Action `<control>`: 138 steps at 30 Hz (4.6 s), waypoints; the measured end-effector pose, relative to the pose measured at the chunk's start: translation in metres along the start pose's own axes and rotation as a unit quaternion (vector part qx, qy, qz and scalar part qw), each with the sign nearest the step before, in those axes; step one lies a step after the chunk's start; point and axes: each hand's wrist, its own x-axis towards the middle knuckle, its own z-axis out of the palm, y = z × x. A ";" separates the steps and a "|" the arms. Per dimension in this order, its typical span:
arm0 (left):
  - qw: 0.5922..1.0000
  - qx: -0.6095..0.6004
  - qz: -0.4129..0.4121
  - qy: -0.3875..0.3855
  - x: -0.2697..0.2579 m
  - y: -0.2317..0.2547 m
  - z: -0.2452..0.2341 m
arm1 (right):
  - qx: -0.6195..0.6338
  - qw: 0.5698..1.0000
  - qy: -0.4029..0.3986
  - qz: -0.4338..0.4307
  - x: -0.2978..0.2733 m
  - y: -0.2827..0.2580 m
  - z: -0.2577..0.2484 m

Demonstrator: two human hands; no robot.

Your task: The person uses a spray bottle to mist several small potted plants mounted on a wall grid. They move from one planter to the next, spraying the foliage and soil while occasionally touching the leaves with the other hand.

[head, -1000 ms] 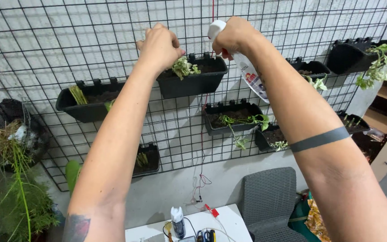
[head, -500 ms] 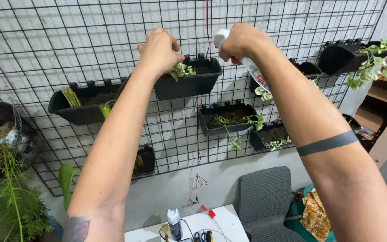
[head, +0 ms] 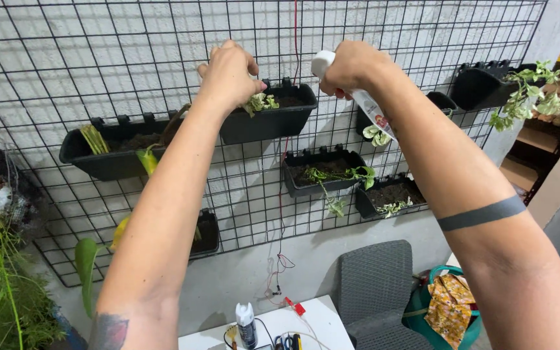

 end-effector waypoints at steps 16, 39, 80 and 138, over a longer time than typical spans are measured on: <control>0.897 0.415 0.150 -0.008 -0.029 -0.001 0.023 | 0.232 0.972 -0.015 -0.045 -0.005 -0.016 0.017; 0.915 0.377 0.120 0.081 -0.003 -0.018 0.027 | 0.260 0.964 -0.039 -0.045 -0.002 -0.016 0.025; 0.980 0.184 -0.067 -0.042 -0.048 -0.042 -0.059 | 0.133 0.986 -0.014 -0.102 -0.037 -0.113 0.035; 0.979 0.171 -0.102 -0.046 -0.006 -0.002 -0.018 | 0.245 0.961 -0.041 -0.120 0.039 -0.026 0.015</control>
